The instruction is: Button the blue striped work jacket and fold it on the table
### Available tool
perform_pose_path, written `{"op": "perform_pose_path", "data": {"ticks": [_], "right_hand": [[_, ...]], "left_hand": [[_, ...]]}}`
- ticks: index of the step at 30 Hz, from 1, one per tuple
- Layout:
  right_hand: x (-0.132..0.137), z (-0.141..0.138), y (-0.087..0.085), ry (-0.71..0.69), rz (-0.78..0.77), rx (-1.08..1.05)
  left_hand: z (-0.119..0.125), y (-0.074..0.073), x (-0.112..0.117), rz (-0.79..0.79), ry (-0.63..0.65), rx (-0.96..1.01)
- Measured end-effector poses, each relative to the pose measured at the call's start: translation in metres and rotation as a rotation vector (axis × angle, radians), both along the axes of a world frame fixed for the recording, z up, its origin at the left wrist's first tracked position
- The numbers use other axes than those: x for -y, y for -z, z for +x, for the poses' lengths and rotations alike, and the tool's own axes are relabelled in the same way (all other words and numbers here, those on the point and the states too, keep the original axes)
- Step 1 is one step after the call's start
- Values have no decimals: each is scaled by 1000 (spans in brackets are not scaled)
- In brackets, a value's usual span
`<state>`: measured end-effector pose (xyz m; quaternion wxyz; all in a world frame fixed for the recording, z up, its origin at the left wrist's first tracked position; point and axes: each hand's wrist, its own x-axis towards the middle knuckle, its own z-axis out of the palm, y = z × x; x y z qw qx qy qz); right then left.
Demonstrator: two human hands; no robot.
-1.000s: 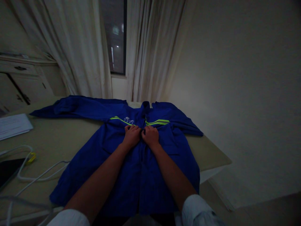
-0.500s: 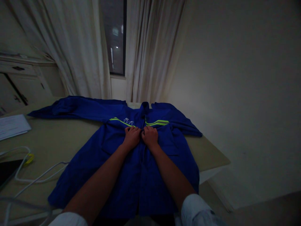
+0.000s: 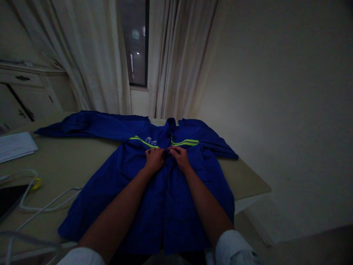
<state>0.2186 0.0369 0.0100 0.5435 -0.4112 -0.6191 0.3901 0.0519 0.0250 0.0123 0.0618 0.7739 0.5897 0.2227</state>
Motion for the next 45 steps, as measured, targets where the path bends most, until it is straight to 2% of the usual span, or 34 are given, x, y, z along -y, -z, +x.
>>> {"op": "perform_pose_path", "data": {"ticks": [11, 18, 24, 27, 30, 32, 36, 40, 45], "right_hand": [[3, -3, -3, -34, -18, -91], [1, -5, -4, -19, 6, -57], [-4, -4, 2, 2, -3, -34], [-6, -5, 5, 95, 23, 69], [-3, -6, 7, 194, 136, 269], [0, -7, 7, 210, 212, 412], [4, -8, 6, 257, 236, 636], [7, -10, 4, 308, 285, 778], [9, -12, 2, 377, 347, 888]], "left_hand": [[0, 2, -2, -14, -1, -20], [0, 3, -2, 11, 13, 6], [1, 3, -1, 17, 4, 3], [1, 4, -1, 34, 5, 0], [0, 4, 0, 35, 2, -9], [0, 3, 1, 39, 8, -16], [1, -2, 6, 164, 49, -43], [4, -6, 10, 288, 27, -65], [4, -7, 11, 336, 69, -92]]}}
